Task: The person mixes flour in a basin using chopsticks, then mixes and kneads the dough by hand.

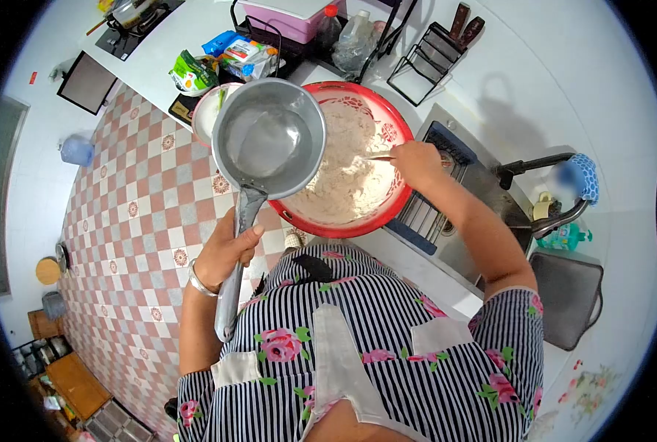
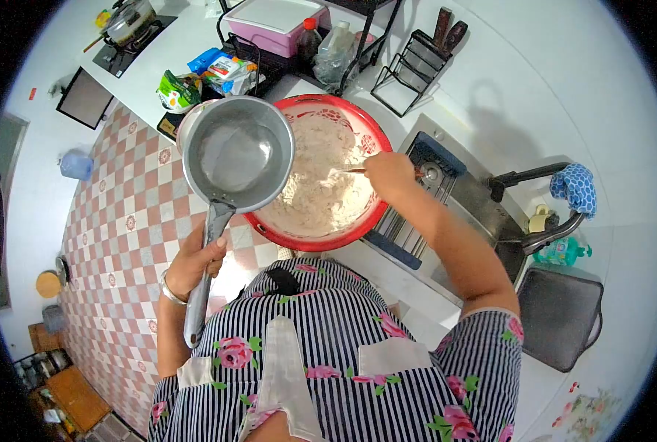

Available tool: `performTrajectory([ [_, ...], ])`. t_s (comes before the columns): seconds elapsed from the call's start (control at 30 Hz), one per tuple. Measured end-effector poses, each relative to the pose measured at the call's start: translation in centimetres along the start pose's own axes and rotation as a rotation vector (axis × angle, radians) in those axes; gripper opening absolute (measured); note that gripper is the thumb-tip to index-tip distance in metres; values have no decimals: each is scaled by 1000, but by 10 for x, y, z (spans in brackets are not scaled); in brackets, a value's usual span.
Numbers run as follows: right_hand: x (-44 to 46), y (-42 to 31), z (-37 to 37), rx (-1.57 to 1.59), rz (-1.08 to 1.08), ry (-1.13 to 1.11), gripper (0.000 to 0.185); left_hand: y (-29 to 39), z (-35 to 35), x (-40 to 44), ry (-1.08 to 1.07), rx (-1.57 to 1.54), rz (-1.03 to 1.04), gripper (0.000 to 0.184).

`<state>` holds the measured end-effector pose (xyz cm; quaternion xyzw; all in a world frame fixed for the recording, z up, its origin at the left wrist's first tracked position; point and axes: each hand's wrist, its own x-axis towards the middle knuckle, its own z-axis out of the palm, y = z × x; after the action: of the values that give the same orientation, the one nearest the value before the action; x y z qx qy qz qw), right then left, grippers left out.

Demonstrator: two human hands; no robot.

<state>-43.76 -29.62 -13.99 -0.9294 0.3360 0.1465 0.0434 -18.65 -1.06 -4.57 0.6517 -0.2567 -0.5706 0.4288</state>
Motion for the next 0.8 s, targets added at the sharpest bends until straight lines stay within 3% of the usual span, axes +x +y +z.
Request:
performTrajectory([
  [0.13, -18, 0, 15, -40, -143, -245, 17, -3, 0, 0, 8, 14, -3, 51],
  [0.23, -12, -37, 48, 96, -293, -107, 21, -3, -2, 0, -4, 9, -13, 52],
  [0.37, 27, -55, 47, 149, -98, 58, 22, -6, -4, -1, 19, 41, -21, 55],
  [0.6, 15, 32, 6, -33, 222, 104, 21, -7, -4, -4, 39, 114, 3, 63],
  [0.7, -10, 23, 0, -171, 145, -61, 20, -7, -5, -6, 46, 142, 5, 67],
  [0.8, -26, -14, 18, -56, -20, -216, 20, -1, -4, -9, 54, 172, 1, 62],
])
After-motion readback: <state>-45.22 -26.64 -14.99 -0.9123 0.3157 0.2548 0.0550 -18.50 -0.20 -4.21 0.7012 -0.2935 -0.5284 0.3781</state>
